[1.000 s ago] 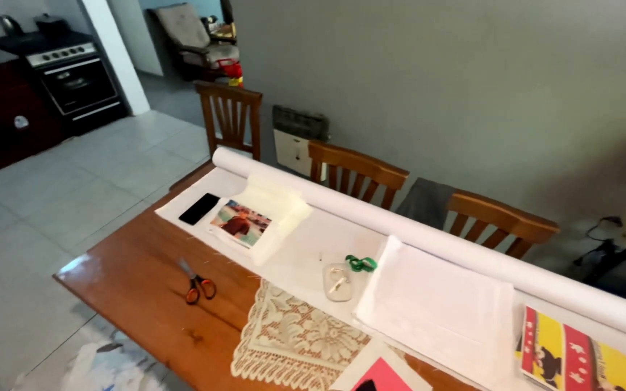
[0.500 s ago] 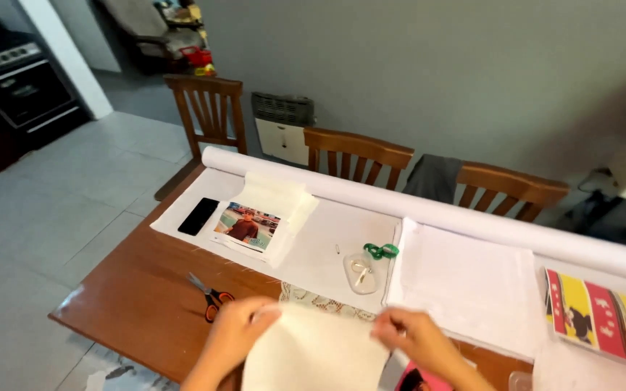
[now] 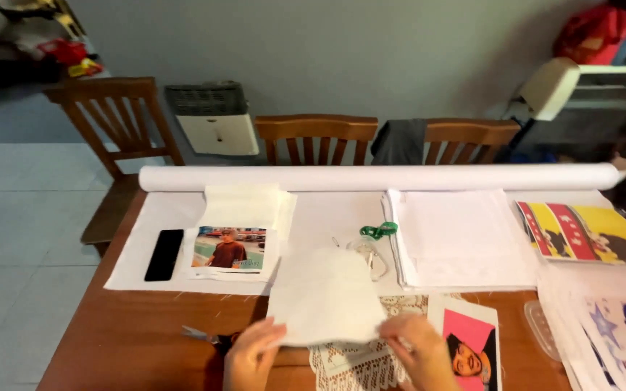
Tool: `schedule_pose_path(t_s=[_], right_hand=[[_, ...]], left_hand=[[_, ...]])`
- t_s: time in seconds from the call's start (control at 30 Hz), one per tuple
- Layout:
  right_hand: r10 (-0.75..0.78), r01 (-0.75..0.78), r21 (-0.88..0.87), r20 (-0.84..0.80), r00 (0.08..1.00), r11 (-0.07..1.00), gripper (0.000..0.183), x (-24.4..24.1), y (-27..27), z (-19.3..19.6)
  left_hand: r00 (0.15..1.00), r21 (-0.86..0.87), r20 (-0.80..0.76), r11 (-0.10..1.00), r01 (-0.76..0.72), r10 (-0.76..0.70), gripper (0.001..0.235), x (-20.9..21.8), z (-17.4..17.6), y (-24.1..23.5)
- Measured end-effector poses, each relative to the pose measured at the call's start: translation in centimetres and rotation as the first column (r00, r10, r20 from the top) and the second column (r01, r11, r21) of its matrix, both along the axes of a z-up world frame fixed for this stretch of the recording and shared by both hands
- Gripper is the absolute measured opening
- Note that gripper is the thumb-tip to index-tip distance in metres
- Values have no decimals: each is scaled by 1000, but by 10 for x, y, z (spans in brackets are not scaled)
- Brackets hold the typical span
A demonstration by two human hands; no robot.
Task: Aligning printed images on fabric squares and securing them with tape.
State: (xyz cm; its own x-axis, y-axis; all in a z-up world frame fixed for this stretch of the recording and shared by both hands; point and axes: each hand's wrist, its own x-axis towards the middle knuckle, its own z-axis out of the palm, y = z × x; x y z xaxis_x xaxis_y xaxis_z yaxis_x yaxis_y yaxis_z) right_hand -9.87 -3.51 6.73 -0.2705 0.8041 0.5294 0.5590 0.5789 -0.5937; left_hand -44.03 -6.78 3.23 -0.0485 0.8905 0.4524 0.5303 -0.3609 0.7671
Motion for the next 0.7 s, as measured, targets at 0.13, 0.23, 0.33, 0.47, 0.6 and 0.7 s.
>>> schedule_pose_path(t_s=[0.13,0.23,0.33,0.47,0.6,0.7], right_hand=[[10,-12,34,53,999,999,11,-9,-28,-90],[-21,32,-66,163,986,997,9,-13,-52,-144],[20,-32,111,108,994,993,12,-11,-66,-168],[41,-52,76,141,989,996,2,-4,-72,-159],[163,286,-604,579,799,744,40,59,-98,-182],[-390,636,-287,591,706,716,48,104,-142,-213]], left_hand=[[999,-210,-46,977,-30,21,44,5,-52,-39],[900,-513,-233,833,209,-369,37,-18,-100,-45],[824,-261,-489,950,173,-285,37,-26,-236,-57],[923,-217,-360,974,59,-137,50,1,-138,-93],[887,-273,-451,961,-32,-99,42,6,-188,-101],[842,-488,-454,872,40,-293,40,10,-207,-104]])
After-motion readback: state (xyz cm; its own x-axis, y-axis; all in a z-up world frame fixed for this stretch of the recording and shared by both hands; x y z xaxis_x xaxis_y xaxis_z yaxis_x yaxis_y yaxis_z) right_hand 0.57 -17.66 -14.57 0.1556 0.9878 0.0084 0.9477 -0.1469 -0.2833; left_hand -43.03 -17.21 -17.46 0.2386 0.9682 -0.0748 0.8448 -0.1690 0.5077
